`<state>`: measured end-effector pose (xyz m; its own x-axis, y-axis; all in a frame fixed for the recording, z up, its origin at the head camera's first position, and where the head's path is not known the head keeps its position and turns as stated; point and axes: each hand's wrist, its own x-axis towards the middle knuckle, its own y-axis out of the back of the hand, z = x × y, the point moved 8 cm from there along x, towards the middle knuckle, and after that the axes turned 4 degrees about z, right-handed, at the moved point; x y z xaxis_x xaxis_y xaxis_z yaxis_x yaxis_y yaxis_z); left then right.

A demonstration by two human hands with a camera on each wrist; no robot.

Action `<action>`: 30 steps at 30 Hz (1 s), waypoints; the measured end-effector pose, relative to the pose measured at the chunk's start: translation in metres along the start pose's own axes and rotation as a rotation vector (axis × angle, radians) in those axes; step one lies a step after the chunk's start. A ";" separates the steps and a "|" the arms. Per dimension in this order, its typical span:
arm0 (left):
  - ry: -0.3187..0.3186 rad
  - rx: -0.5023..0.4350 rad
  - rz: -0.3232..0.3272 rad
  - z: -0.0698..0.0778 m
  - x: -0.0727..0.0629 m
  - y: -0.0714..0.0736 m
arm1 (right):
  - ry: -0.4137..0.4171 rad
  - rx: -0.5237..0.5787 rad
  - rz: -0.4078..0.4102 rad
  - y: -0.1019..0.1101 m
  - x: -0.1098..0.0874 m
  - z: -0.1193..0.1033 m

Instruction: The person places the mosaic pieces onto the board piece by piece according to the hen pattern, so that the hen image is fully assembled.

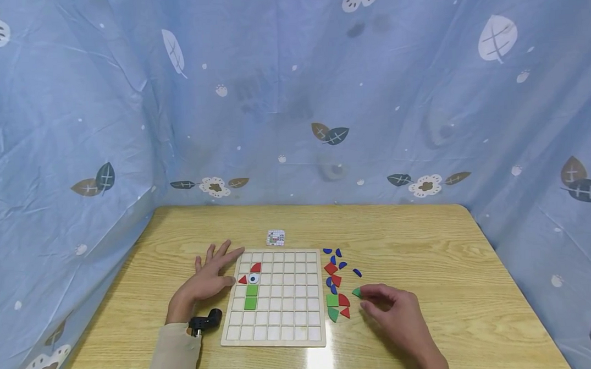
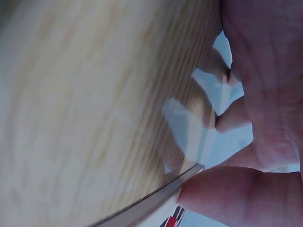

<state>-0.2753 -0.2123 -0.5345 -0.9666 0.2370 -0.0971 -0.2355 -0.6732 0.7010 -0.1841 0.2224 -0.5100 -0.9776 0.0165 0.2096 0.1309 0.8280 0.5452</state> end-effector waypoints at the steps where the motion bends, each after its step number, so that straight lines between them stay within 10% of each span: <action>1: 0.000 -0.001 0.000 0.000 0.000 0.000 | 0.001 -0.012 0.011 0.002 0.001 0.001; 30: 0.005 0.025 -0.002 -0.001 0.000 0.000 | 0.098 -0.265 0.003 -0.017 0.024 -0.011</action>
<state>-0.2756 -0.2130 -0.5347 -0.9667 0.2346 -0.1025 -0.2350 -0.6547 0.7184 -0.2079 0.2025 -0.5053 -0.9583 -0.0463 0.2819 0.1846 0.6526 0.7348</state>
